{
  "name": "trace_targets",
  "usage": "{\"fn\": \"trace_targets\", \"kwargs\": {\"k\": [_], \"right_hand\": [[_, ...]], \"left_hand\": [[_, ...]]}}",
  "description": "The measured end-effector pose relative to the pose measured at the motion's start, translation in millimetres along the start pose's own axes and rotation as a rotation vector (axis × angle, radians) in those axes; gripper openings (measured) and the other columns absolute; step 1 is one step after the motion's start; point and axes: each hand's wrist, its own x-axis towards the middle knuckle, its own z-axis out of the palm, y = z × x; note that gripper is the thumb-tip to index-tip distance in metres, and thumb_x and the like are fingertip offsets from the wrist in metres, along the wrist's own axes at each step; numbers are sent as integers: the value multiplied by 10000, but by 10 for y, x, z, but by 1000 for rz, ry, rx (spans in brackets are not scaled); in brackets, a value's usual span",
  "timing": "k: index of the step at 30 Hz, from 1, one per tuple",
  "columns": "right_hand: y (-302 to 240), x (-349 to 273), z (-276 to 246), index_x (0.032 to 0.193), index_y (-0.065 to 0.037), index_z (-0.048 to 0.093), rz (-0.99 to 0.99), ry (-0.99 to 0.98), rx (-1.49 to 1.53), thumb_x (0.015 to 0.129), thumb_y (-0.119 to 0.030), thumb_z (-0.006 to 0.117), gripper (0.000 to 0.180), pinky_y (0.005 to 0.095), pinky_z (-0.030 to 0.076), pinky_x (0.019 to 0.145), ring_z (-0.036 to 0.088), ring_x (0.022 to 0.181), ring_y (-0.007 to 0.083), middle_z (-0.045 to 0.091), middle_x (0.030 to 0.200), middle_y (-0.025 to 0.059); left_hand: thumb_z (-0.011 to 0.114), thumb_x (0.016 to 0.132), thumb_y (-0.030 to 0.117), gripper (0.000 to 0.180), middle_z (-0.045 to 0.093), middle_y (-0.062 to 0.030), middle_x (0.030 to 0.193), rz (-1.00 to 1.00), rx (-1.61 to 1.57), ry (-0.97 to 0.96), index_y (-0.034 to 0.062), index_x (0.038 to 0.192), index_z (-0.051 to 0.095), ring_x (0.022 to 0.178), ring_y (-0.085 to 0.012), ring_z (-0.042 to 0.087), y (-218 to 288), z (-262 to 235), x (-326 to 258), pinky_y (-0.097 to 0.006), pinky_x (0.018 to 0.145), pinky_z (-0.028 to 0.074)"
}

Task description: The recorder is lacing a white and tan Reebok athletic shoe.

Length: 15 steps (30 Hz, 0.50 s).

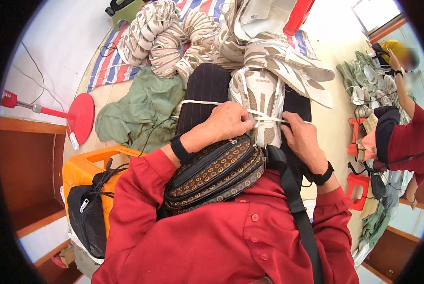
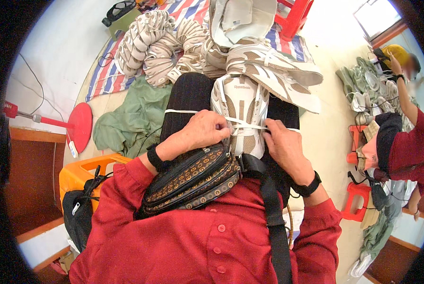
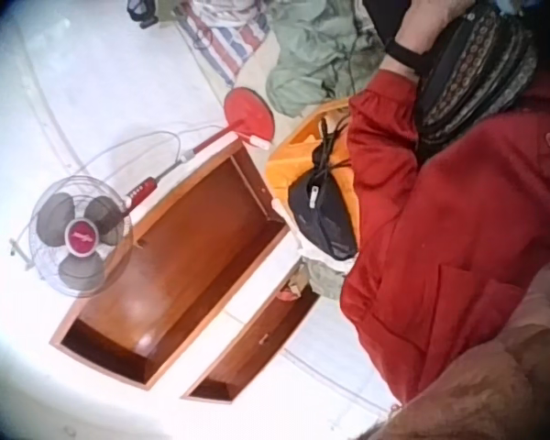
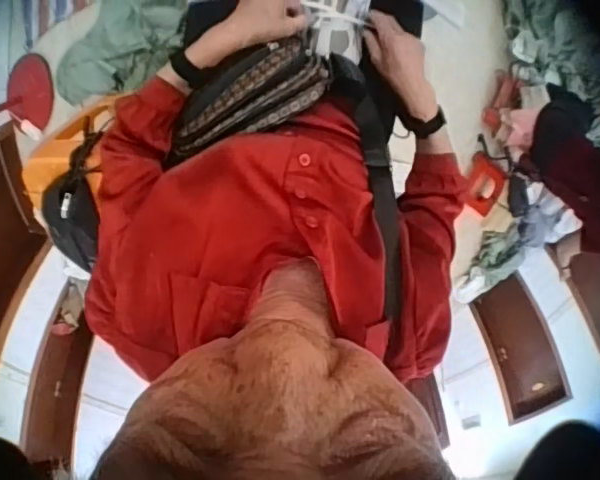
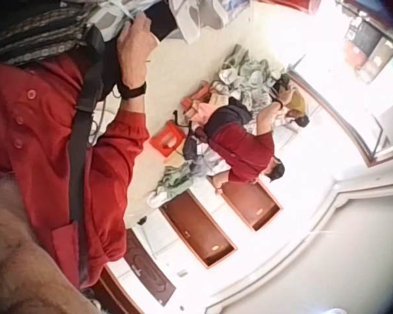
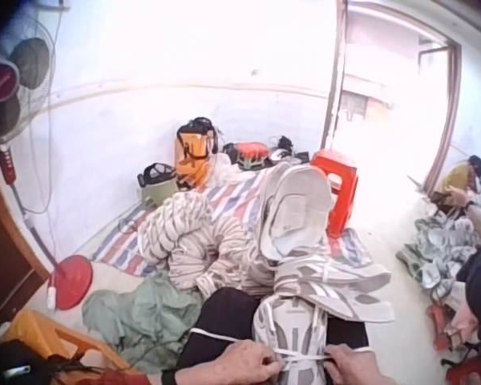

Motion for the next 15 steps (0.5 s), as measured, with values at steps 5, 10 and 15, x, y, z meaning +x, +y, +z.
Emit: {"fn": "trace_targets", "kwargs": {"k": [5, 10, 15], "right_hand": [[-10, 71, 49, 1012, -36, 581, -28, -19, -48, 836, -59, 624, 182, 412, 514, 654, 646, 782, 345, 632, 904, 149], [-32, 221, -30, 949, -45, 569, -206, 100, -274, 762, -31, 598, 189, 399, 484, 618, 606, 679, 282, 567, 767, 103], [14, 353, -24, 966, -51, 583, -247, 183, -317, 753, -17, 584, 215, 375, 479, 653, 593, 672, 263, 568, 752, 86]], "left_hand": [[621, 765, 289, 305, 648, -201, 677, -123, -81, -66, -4, 761, 704, 675, -344, 659, 38, -1, 61, -407, 671, 516], [602, 745, 252, 273, 666, -221, 731, -174, -65, -145, 12, 782, 726, 738, -369, 665, 33, 24, 99, -438, 733, 522], [582, 774, 219, 263, 642, -153, 624, -77, -118, -126, -20, 775, 692, 604, -273, 646, -31, 14, 81, -360, 631, 505]]}}
